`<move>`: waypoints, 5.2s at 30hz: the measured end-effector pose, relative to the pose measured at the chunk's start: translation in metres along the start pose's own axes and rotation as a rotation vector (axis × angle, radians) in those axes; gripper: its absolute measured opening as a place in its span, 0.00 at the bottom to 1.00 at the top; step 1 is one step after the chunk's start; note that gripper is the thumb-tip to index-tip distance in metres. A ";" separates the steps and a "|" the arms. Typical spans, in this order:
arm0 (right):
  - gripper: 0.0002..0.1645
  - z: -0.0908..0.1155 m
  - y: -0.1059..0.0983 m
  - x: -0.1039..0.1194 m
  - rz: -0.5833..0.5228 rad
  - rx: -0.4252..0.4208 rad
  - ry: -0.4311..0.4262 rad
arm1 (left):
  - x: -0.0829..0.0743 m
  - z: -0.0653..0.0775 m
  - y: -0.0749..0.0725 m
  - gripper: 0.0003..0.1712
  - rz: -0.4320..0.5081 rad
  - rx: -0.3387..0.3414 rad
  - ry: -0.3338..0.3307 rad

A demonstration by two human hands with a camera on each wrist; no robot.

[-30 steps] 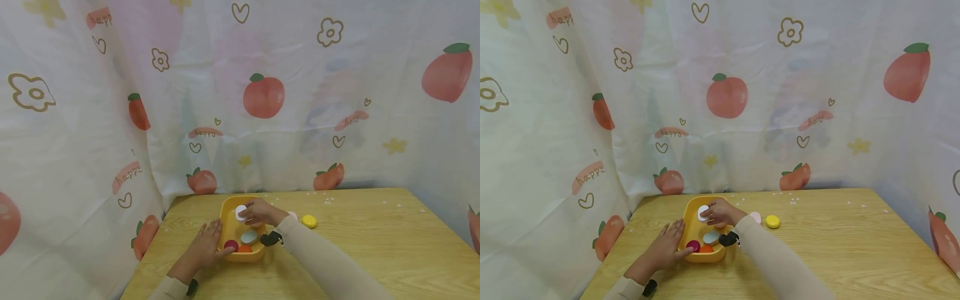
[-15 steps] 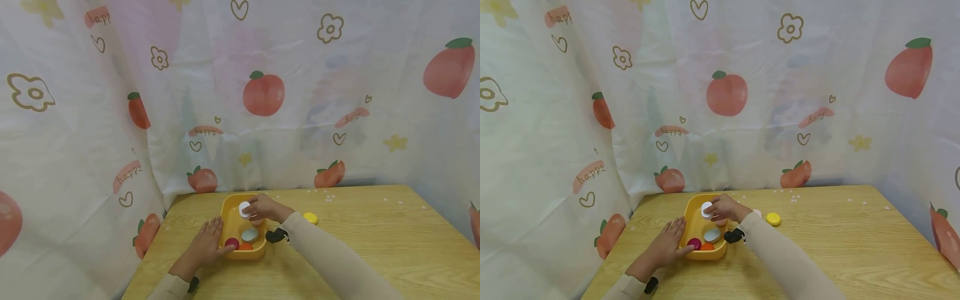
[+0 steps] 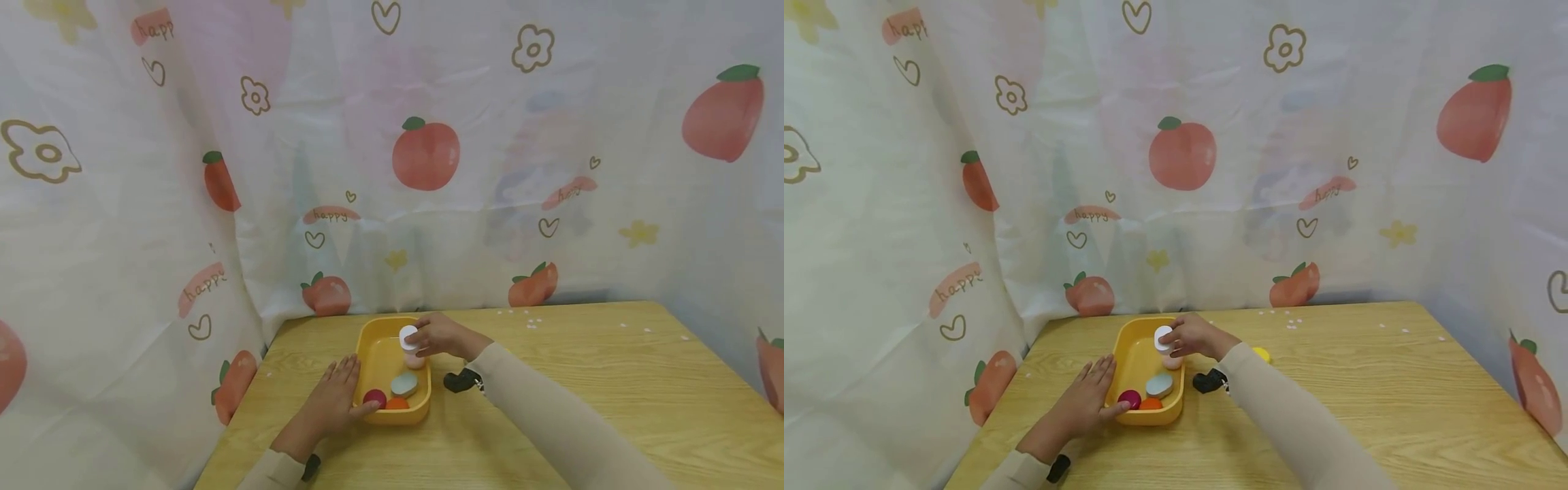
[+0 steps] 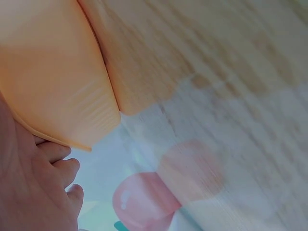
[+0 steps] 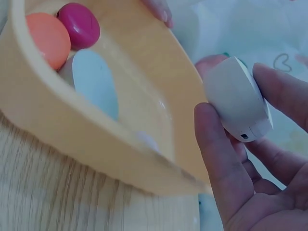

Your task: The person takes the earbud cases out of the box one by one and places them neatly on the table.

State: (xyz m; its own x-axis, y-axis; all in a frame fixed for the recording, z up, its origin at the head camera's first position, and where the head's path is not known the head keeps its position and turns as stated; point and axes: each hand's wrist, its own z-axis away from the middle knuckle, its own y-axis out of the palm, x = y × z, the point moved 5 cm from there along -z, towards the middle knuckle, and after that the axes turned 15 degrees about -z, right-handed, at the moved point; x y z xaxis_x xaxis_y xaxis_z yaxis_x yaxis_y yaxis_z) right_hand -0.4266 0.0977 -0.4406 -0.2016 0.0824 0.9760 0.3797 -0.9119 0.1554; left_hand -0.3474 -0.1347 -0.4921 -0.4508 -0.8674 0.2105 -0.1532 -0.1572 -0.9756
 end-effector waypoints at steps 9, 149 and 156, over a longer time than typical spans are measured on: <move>0.23 0.009 -0.022 0.003 -0.002 0.036 -0.014 | -0.002 0.001 -0.003 0.58 0.016 -0.019 0.019; 0.31 0.101 -0.210 -0.039 0.191 -0.277 0.017 | -0.001 0.002 -0.001 0.57 0.095 -0.054 0.010; 0.30 0.103 -0.211 -0.038 0.278 -0.282 0.031 | -0.001 0.003 0.000 0.58 0.104 -0.057 0.009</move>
State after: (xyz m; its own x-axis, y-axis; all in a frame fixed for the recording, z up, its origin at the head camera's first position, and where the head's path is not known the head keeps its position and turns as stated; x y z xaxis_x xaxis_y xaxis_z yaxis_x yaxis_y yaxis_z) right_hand -0.4065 0.3285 -0.4949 -0.1550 -0.1914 0.9692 0.1615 -0.9728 -0.1663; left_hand -0.3443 -0.1354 -0.4925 -0.4748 -0.8733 0.1092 -0.1546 -0.0394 -0.9872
